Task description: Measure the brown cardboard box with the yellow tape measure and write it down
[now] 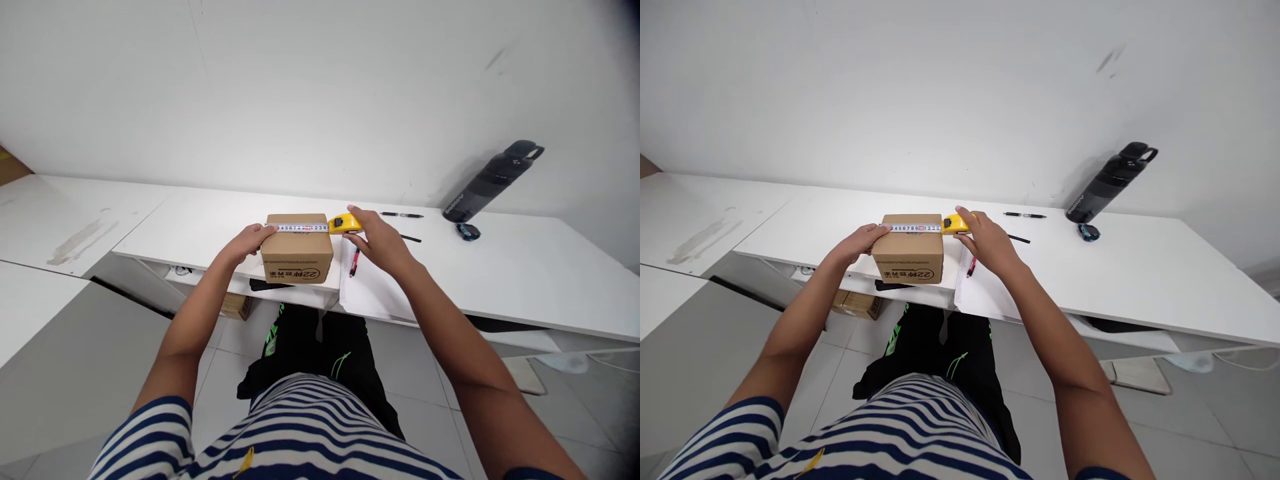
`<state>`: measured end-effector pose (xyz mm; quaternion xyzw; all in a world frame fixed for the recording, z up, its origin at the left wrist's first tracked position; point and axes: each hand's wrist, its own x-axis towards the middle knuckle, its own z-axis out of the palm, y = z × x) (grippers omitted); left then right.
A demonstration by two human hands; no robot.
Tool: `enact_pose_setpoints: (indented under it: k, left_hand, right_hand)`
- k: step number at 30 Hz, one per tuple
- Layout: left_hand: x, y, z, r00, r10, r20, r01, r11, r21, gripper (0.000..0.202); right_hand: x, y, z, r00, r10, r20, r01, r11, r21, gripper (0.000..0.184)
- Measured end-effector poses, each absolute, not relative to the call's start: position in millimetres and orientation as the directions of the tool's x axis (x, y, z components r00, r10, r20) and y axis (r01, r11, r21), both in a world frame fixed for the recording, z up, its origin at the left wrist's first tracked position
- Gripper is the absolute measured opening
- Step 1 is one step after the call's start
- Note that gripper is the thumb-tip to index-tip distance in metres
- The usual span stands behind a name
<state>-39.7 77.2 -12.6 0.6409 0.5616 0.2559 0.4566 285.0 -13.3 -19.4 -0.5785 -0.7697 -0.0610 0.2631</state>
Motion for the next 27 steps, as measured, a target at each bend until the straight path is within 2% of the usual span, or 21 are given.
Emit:
enact_pose_setpoints:
  k: [5,7,10,12,13,15,16,18,20,24,27]
  left_hand:
    - [-33,72,-10,0.178,0.984,-0.026,0.535,-0.075,0.841,0.036]
    - [-33,72,-1,0.204,0.977,0.065,0.493,-0.160,0.855,0.036]
    - [-28,79,22,0.253,0.944,0.211,0.355,-0.293,0.888,0.028]
    - [-18,88,38,0.322,0.922,0.214,0.318,-0.319,0.893,0.023]
    - [-11,94,44,0.376,0.908,0.183,0.328,-0.316,0.890,0.023]
    - [6,107,52,0.476,0.874,0.102,0.436,-0.335,0.835,0.027]
    - [14,113,53,0.497,0.865,0.070,0.529,-0.366,0.766,0.029]
    - [29,123,50,0.481,0.876,0.029,0.708,-0.408,0.576,0.031]
    - [37,128,42,0.441,0.898,0.015,0.808,-0.404,0.429,0.031]
    - [36,119,33,0.509,0.860,-0.026,0.813,-0.471,0.343,0.034]
    - [31,104,32,0.562,0.827,0.017,0.801,-0.549,0.239,0.036]
  right_hand:
    - [284,-14,-23,-0.237,0.767,0.596,0.958,0.285,0.014,0.042]
    - [282,-25,-23,-0.226,0.698,0.680,0.962,0.270,0.043,0.038]
    - [263,-54,-22,-0.181,0.573,0.799,0.968,0.246,0.044,0.047]
    - [234,-77,-22,-0.134,0.496,0.858,0.974,0.224,0.022,0.054]
    - [216,-86,-22,-0.111,0.469,0.876,0.973,0.229,0.001,0.050]
    - [178,-98,-24,-0.112,0.426,0.898,0.960,0.278,-0.012,0.044]
    - [161,-100,-25,-0.104,0.421,0.901,0.958,0.287,-0.024,0.040]
    - [135,-96,-27,-0.049,0.481,0.875,0.962,0.259,-0.089,0.037]
    - [121,-88,-26,0.012,0.590,0.807,0.965,0.206,-0.164,0.041]
    - [119,-78,-19,0.037,0.794,0.607,0.956,0.149,-0.253,0.060]
    - [124,-79,-12,0.022,0.875,0.484,0.950,0.132,-0.282,0.074]
